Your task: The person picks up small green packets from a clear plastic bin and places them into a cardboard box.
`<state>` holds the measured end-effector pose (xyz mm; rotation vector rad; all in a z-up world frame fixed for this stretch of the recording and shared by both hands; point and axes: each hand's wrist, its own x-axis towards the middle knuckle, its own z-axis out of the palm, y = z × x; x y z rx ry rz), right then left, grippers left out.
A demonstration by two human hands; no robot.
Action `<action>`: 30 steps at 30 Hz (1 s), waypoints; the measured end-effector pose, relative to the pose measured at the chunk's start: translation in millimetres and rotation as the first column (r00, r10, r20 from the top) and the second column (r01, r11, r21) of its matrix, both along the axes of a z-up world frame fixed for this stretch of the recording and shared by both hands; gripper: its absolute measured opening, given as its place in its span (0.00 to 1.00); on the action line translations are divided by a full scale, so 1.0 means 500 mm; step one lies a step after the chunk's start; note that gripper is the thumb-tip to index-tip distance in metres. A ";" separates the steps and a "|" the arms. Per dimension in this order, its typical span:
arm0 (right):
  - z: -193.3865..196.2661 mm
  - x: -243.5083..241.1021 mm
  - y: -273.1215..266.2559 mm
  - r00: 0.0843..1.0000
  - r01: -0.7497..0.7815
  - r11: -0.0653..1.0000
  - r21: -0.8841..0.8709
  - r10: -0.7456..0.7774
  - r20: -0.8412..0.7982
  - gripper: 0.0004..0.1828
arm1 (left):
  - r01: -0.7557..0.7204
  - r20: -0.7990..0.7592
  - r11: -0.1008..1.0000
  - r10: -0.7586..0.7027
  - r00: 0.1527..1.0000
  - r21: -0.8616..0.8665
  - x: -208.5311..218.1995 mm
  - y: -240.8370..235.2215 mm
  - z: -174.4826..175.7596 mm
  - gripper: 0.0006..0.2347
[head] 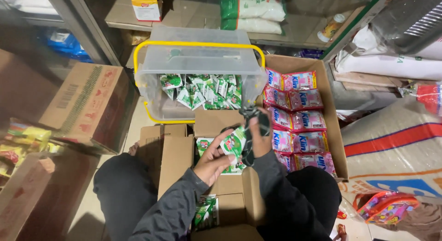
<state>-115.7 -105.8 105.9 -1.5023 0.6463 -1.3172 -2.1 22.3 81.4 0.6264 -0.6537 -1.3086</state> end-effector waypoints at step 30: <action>0.002 0.000 0.050 0.932 -0.358 0.928 -0.102 0.348 -0.100 0.23 | -0.044 0.331 0.997 0.060 0.942 -0.056 0.008 -0.009 -0.137 0.24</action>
